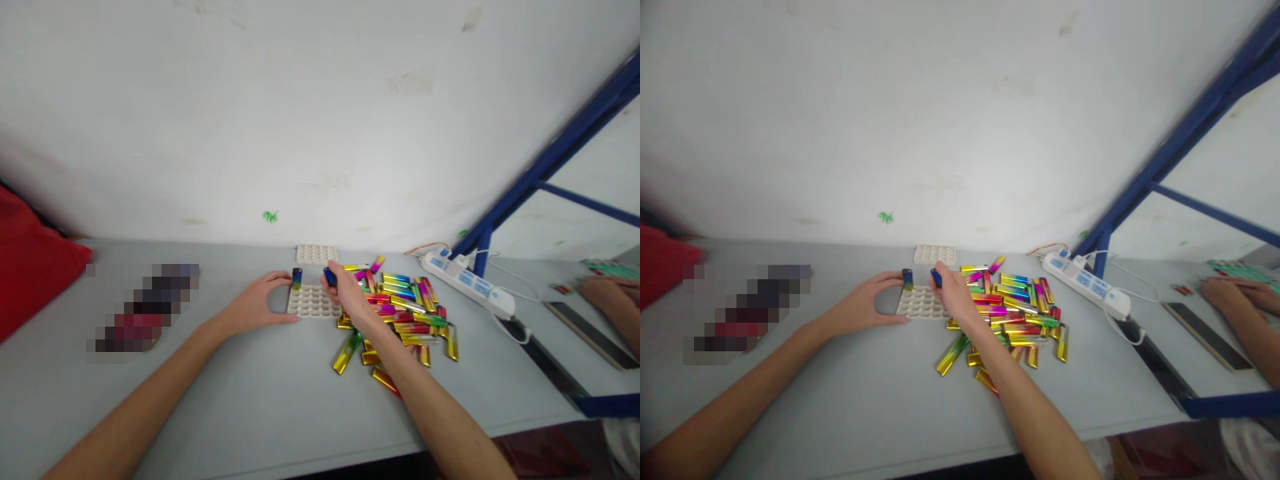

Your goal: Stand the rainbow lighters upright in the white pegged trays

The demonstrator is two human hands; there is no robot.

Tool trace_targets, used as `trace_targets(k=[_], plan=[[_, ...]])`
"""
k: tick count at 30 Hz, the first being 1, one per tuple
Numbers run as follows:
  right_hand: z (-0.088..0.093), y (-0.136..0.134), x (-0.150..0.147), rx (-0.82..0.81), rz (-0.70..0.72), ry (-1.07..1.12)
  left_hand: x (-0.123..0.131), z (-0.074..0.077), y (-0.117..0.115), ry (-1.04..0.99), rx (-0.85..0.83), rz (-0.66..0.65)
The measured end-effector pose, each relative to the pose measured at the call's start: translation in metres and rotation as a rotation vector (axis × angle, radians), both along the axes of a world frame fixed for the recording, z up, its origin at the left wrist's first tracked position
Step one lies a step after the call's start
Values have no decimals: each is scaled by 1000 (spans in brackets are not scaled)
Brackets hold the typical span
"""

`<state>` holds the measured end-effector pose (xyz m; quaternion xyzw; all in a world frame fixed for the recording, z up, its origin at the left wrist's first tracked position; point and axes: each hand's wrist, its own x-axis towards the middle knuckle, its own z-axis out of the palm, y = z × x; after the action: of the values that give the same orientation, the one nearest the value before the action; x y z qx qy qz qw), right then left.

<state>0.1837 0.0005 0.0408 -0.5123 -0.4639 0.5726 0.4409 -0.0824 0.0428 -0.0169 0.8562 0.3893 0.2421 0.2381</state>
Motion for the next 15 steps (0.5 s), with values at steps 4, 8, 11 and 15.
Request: trace_targets(k=[4, 8, 11, 15], plan=[[-6, -1, 1, 18, -15, -45, -1, -1, 1, 0, 14, 3], [-12, -1, 0, 75, -16, -48, -1, 0, 0, 5, 15, 3], [-15, -2, -1, 161, -15, -26, 1, 1, -2, -4, 7, -1], [-13, -5, 1, 304, 58, -106, 2, 2, -5, -33, 16, -5]])
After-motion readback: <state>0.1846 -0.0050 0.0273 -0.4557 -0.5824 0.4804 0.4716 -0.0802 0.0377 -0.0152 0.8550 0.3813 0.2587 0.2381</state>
